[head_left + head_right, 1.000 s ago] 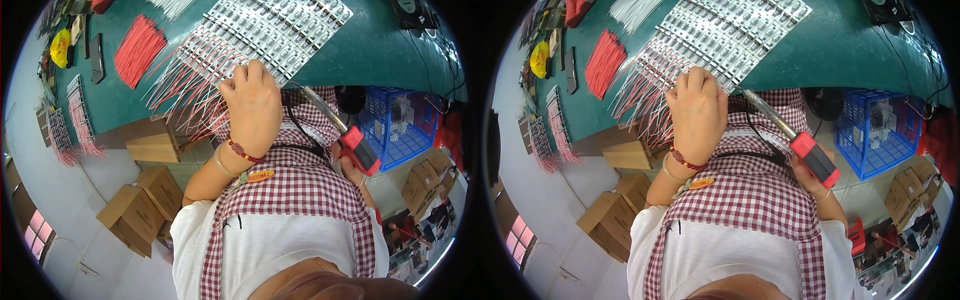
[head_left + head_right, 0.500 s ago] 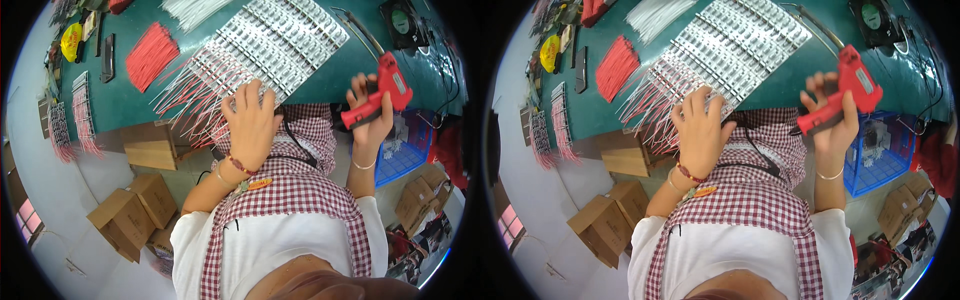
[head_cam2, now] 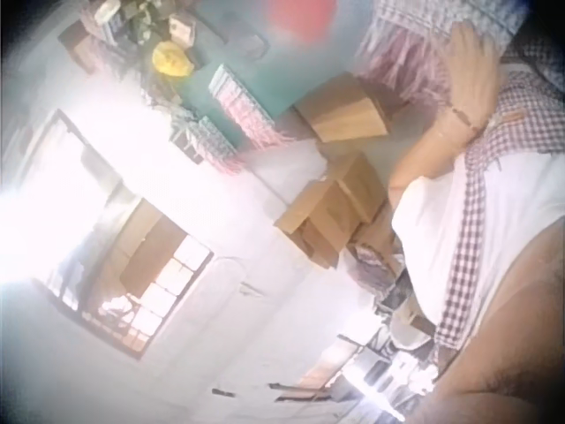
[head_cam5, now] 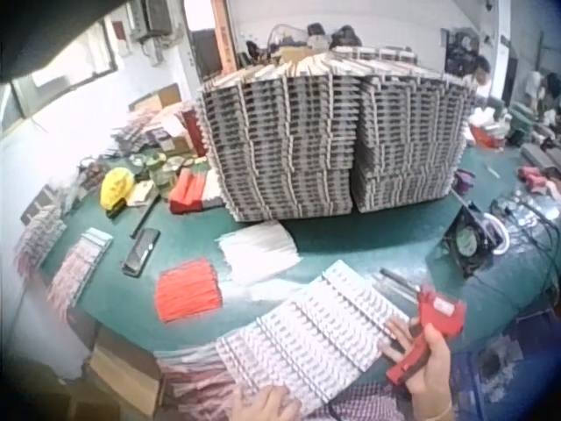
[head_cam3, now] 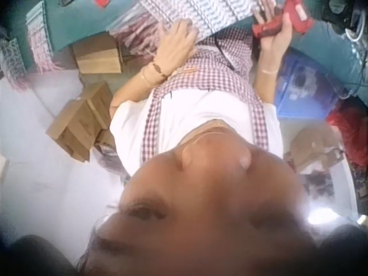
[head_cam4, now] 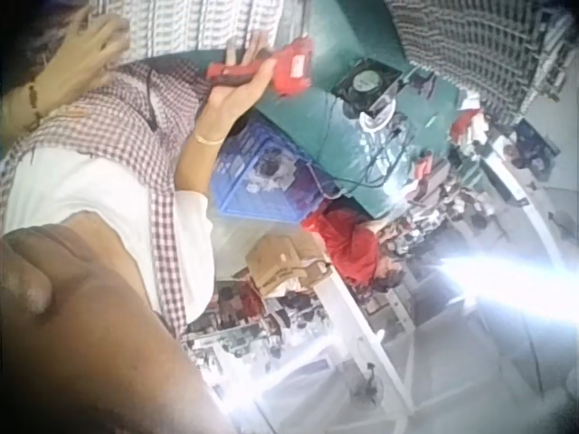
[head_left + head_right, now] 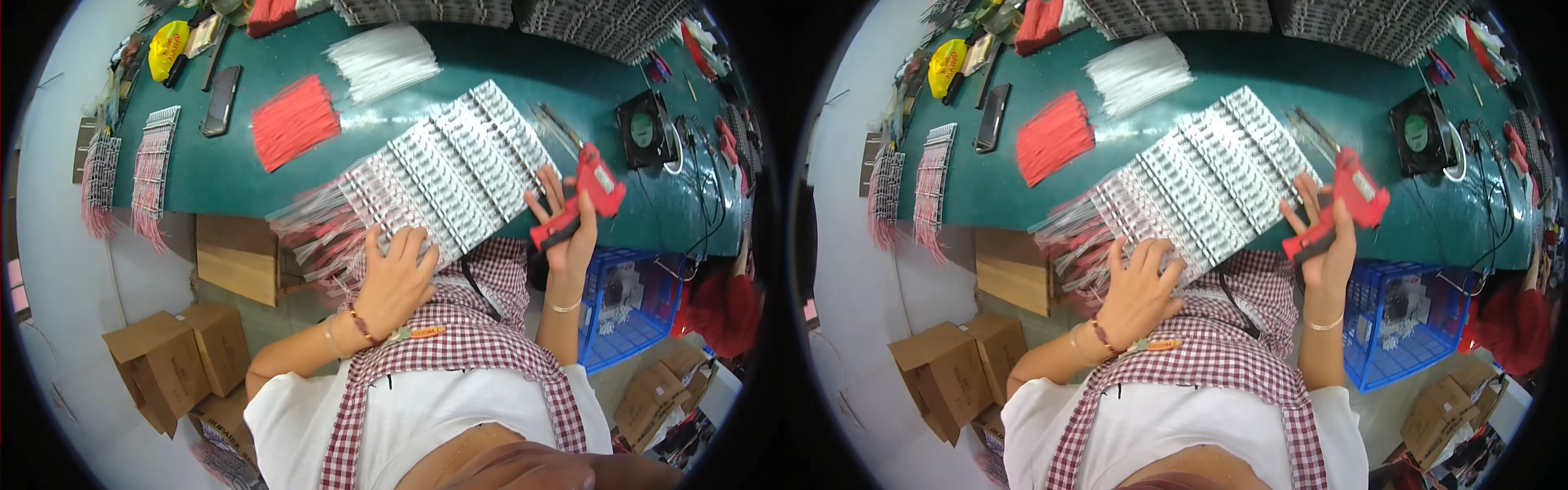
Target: The person uses a soldering iron to attach red and white wires to a grid of electronic components on a green workbench. The person repeatedly picks up wires, positions them on the component grid, and applies the soldering iron to secure them.
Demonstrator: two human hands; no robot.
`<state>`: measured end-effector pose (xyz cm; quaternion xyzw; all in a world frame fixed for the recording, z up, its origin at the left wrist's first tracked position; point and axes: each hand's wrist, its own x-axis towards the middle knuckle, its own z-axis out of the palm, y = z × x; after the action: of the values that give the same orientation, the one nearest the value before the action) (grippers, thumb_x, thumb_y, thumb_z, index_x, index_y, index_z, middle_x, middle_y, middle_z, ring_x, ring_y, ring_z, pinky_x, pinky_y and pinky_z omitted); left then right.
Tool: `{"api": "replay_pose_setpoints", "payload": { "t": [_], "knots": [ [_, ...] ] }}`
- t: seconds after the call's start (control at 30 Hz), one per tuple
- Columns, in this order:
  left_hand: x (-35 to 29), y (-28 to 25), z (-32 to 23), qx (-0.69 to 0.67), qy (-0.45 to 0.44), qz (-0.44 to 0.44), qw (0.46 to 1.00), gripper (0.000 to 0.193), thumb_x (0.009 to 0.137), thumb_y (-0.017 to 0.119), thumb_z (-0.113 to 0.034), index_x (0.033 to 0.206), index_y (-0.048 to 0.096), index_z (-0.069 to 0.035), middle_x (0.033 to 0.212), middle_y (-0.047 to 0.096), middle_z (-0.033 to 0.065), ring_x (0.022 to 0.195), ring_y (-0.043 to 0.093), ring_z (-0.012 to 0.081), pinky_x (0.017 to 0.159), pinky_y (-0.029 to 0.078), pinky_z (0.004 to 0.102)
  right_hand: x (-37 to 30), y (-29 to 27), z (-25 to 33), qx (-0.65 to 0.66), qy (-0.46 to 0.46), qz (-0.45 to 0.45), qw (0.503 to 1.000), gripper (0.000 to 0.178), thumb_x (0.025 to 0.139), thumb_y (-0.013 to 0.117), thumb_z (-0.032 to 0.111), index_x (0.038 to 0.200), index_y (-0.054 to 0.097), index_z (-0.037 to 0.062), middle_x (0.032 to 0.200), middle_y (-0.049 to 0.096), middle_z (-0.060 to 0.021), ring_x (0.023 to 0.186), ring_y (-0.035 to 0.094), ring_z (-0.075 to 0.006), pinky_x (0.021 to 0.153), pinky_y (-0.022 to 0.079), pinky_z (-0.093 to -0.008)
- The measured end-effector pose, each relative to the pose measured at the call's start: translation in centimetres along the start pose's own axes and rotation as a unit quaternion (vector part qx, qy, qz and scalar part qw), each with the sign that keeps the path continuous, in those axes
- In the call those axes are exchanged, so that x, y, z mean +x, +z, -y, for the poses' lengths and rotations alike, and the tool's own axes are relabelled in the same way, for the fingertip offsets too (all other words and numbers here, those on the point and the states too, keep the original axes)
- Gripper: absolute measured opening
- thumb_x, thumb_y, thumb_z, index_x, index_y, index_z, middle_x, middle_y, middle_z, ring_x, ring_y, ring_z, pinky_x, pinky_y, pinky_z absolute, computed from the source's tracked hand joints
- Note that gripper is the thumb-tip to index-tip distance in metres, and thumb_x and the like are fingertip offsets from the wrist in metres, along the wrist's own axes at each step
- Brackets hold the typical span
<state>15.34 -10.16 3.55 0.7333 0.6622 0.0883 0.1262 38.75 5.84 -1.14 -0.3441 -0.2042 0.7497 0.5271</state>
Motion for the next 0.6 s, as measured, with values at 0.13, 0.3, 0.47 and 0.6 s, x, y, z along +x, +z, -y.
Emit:
{"api": "replay_pose_setpoints", "payload": {
  "t": [0.13,0.3,0.47,0.6],
  "knots": [
    [7.4,-4.2,4.8,0.052,0.011,-0.150,0.987,0.044,0.073,0.079,-0.025,0.109,0.061,-0.009,0.114,0.057,0.0093,0.112,0.053,0.0275,0.098,0.036,0.0481,-1.2,0.0,-0.2,-0.019,-0.049,-0.014,0.999,0.031,0.101,0.051,0.028,0.120,0.049,0.0034,0.137,0.050,-0.0280,0.135,0.045,-0.0365,0.107,0.042,-0.0594],
    [22.2,-0.4,16.2,0.095,-0.054,-0.206,0.972,0.027,0.082,0.073,-0.022,0.104,0.063,-0.010,0.105,0.061,0.0085,0.103,0.057,0.0279,0.083,0.044,0.0442,-1.0,0.8,-0.5,-0.020,-0.034,-0.028,0.999,0.030,0.102,0.049,0.027,0.120,0.048,0.0041,0.137,0.051,-0.0277,0.134,0.046,-0.0362,0.107,0.043,-0.0587],
    [25.4,1.2,16.5,0.119,-0.073,-0.193,0.971,0.021,0.082,0.072,-0.025,0.095,0.069,-0.009,0.096,0.065,0.0064,0.100,0.058,0.0248,0.082,0.042,0.0446,-1.4,0.6,-0.5,-0.034,-0.049,-0.035,0.998,0.029,0.102,0.049,0.028,0.119,0.048,0.0045,0.137,0.051,-0.0277,0.134,0.046,-0.0359,0.106,0.043,-0.0581],
    [25.6,1.4,16.9,0.139,-0.085,-0.236,0.958,0.015,0.086,0.068,-0.023,0.092,0.069,-0.010,0.091,0.068,0.0069,0.093,0.062,0.0283,0.079,0.044,0.0455,-1.2,0.6,-0.4,-0.034,-0.040,-0.032,0.998,0.029,0.102,0.049,0.028,0.120,0.048,0.0046,0.137,0.051,-0.0275,0.134,0.047,-0.0358,0.105,0.044,-0.0580]
  ]
}}
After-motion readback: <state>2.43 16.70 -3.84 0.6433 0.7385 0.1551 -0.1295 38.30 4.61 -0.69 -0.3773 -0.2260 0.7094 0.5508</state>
